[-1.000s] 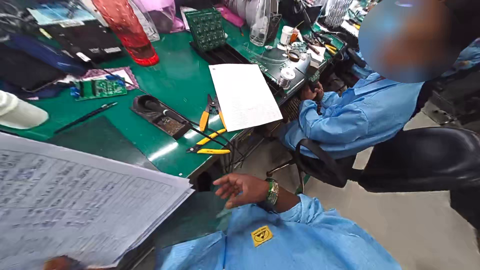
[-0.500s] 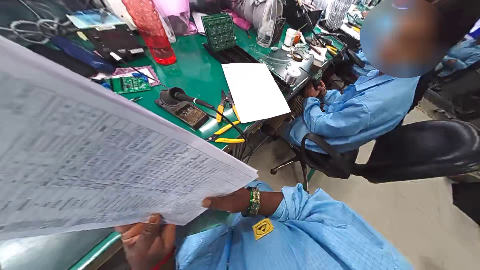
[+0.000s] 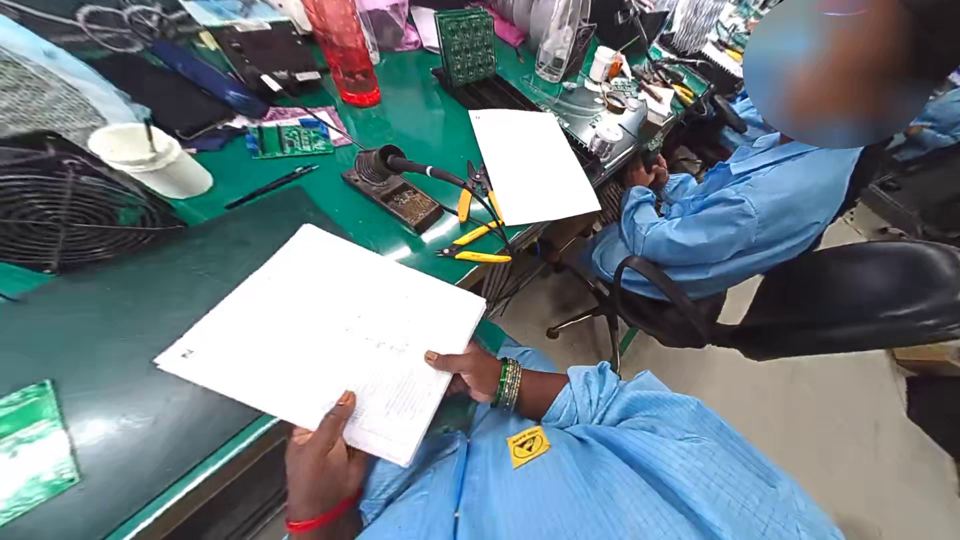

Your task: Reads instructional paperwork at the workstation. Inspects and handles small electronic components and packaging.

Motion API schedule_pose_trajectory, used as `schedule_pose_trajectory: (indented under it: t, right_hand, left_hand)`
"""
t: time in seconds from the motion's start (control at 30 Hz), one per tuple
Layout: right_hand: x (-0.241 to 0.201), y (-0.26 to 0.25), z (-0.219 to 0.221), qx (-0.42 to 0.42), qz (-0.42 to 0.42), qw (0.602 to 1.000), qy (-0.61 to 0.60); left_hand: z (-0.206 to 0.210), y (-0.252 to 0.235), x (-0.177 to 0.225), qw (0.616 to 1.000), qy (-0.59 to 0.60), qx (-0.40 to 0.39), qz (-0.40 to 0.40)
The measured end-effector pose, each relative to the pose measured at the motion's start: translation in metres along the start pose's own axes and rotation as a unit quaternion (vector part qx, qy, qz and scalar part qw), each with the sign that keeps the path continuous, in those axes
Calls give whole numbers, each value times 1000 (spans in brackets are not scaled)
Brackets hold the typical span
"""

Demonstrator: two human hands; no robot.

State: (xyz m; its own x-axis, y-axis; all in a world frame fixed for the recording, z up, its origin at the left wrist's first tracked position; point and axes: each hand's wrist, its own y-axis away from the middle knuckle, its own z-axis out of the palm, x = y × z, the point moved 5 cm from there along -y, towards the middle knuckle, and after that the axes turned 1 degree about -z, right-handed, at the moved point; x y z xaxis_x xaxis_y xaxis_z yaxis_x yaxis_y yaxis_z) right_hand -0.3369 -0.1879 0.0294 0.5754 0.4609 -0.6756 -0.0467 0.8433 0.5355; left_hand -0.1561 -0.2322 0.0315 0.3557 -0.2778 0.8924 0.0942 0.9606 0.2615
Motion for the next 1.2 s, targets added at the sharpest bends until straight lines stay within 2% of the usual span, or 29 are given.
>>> schedule_pose_trajectory:
  t: [0.13,0.3,0.47,0.6,0.77,0.87,1.03,1.2]
  right_hand:
    - [2,-8,-4,27,8,998,-48]
    - [2,-8,-2,69,-17,997,-33]
    - [-9,2,8,44,-54,997,15]
    - [-6,-4,-1,50,-35,998,-1]
    - [-4,-6,-7,117,-33,992,-21]
    - [-6,-9,-10,140,-80,987,15]
    - [-9,-5,-19,120,-159,977,74]
    - [-7,0,-22,46,-162,986,13]
  left_hand:
    - [2,-1,-10,999,14,-22,-28]
    - [9,1,-19,998,19,-8,-52]
    - [17,0,-20,998,28,-3,-63]
    - [21,-1,-25,997,30,-4,-73]
    - [23,3,-28,994,6,21,-103]
    - [19,-1,-22,994,20,22,-109]
    - [1,-4,-4,990,49,62,-116]
    - [-4,-5,0,989,51,57,-128]
